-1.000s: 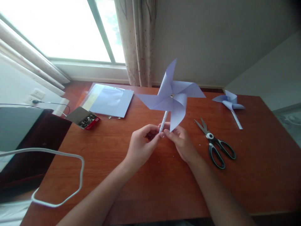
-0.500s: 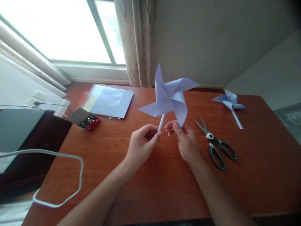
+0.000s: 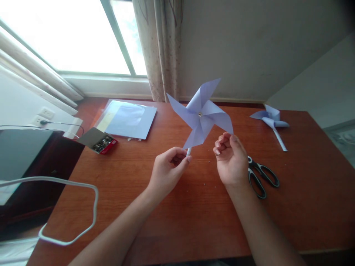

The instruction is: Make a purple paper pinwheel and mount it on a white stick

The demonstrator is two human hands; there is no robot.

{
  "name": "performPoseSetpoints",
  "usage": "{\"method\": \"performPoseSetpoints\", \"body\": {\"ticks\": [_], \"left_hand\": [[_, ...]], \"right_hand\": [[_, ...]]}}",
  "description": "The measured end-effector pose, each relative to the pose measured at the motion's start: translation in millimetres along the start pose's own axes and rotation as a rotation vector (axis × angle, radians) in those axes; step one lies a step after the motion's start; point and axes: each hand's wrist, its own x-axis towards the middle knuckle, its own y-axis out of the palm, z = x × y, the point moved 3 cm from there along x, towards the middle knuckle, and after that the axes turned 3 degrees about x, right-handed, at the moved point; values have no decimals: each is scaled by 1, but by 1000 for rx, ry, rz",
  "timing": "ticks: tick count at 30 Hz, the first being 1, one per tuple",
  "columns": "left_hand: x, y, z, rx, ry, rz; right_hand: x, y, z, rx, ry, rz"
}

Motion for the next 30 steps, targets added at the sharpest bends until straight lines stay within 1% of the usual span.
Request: {"method": "performPoseSetpoints", "body": {"ticks": [2,6,9,13,16,19,21,22,25,27,28,30], "left_hand": [[0,0,0,3,4,-5],[1,-1,0,-3,6,-17],[2,0,-1,9,11,-12],[1,0,-2,26,12,-16],[1,-1,-2,25,12,-14],[1,-1,-1,26,17,-13],[1,-1,-1,27,18,-14],[1,-1,-1,27,19,-13],[1,-1,-2,30,19,-6],[0,-1,-3,29,18,-7],[0,-1,-3,29,16,-9],[1,-1,-4,31,11,-18]], "right_hand": [[-2,2,0,-8,-15,36],[-7,5,0,-90,-96,109],[-8,4,2,-166,-121,92],[-10,3,6,-192,-211,44],[-11,3,6,-206,-250,55],[-12,3,6,-217,-320,58],[-13,2,5,-240,-332,92],[-13,2,4,-268,-315,131],[-18,4,-1,-421,-242,286],[-22,5,-4,-601,-227,373],[-23,6,-4,-713,-250,386],[-23,6,-2,-934,-366,344]]}}
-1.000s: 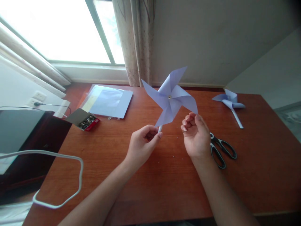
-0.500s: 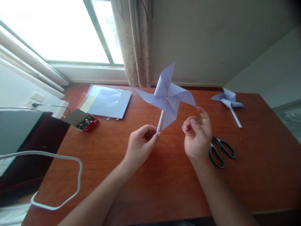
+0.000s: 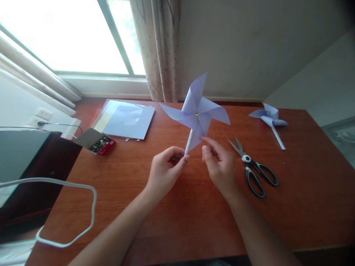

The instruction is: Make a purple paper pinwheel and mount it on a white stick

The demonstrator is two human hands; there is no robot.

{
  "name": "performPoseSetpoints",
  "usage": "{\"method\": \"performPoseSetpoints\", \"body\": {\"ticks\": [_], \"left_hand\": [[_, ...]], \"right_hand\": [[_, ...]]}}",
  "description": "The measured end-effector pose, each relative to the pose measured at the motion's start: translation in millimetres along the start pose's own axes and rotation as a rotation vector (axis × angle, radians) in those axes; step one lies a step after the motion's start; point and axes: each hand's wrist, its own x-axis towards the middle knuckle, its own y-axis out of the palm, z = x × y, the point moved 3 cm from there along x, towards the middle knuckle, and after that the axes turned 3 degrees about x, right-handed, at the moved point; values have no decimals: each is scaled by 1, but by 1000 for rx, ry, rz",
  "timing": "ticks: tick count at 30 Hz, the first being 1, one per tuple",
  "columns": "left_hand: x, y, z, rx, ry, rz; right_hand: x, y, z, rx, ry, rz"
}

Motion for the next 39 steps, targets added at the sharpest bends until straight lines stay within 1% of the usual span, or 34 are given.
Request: {"method": "performPoseSetpoints", "body": {"ticks": [2,3,5,13,20,22,23,26,28,30,32,34,39], "left_hand": [[0,0,-1,4,-4,-9],[0,-1,-1,4,-6,-13],[0,-1,-2,-2,-8,-19],[0,-2,-5,-3,-27,-32],[-1,-2,-6,-6,-3,-5],[-1,-2,-5,-25,-20,11],[-1,-1,-4,-39,-28,21],[-2,0,1,-72,-25,62],[-2,2,4,-77,-4,93],[-3,4,6,-75,12,132],[-4,7,6,-74,35,146],[-5,9,6,-36,49,158],[-6,9,5,35,77,145]], "right_hand": [[2,-4,0,-182,-60,-93],[4,-6,0,-227,-76,-134],[6,-9,-2,-231,-85,-185],[1,-9,-2,-2,-30,-238],[20,-34,-18,228,45,-418],[23,-34,-24,273,100,-383],[22,-31,-25,283,134,-329],[15,-11,-22,286,219,-73],[8,5,-15,280,202,88],[2,15,-5,255,106,188],[0,20,2,209,21,220],[-1,20,6,158,-26,200],[-4,18,4,119,-43,162]]}}
